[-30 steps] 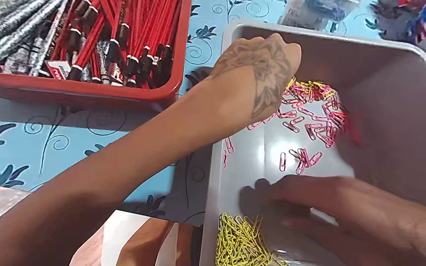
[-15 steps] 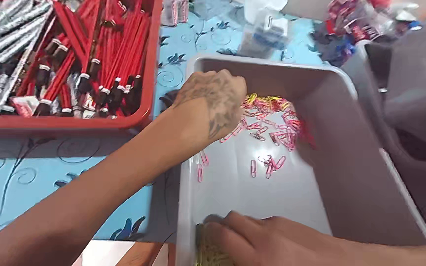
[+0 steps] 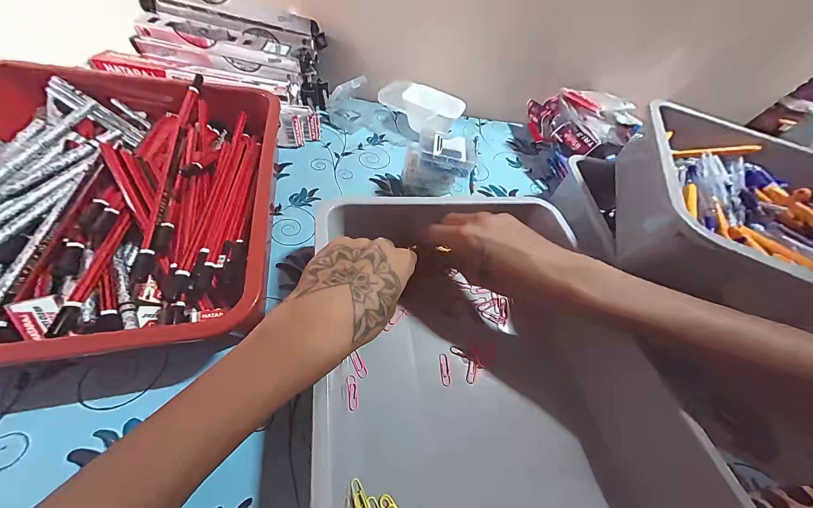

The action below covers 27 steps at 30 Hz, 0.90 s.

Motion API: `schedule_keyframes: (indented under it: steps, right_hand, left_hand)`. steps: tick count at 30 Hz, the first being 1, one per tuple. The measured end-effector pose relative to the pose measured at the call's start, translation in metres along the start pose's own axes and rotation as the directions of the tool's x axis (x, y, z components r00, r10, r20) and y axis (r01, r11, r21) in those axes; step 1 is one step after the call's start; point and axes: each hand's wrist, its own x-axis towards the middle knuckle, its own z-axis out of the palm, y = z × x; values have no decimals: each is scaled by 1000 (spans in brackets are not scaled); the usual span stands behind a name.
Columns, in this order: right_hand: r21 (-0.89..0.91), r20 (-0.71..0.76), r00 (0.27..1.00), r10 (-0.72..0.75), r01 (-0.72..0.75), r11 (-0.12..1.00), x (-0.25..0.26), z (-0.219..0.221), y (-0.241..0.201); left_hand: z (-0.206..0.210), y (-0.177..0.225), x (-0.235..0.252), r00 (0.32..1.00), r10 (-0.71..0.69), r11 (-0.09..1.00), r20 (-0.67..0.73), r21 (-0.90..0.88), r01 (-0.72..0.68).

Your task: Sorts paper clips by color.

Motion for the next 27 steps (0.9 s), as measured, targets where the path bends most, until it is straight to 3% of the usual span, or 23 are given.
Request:
schedule_keyframes:
  steps: [3,5,9,13,16,19,21,24,27]
  right_hand:
    - [-95,19,1000,-10,12,995,3,7,-3]
    - [-91,-56,998,-25,20,996,-2,8,0]
    - [26,-164,986,19,-15,1000,-13,5,9]
    - [210,-240,971,19,33,977,-17,3,12]
    - [448,-181,982,56,31,893,-16,1,15]
    - [607,-106,993,55,21,794,-13,3,15]
    - [693,-59,998,35,16,720,-12,3,13]
    - [774,-35,999,6,23,633,-11,3,10]
    - [790,0,1000,8,-5,613,-11,1,12]
  left_hand:
    - [-1,-6,-3,999,32,996,29,-84,-30]
    - [1,-8,-5,999,45,994,11,-105,-43]
    - [-3,-1,0,1000,-24,999,13,-34,25]
    - [7,-10,-3,992,54,995,-113,-78,-63]
    - [6,-4,0,984,-4,996,-177,-87,-11]
    - [12,-11,3,937,31,964,-348,-237,-120]
    - [12,-13,7,920,46,932,-390,-314,-180]
    - [12,-14,10,898,63,910,-436,-344,-230]
    - [8,-13,9,918,18,911,-397,-373,-179]
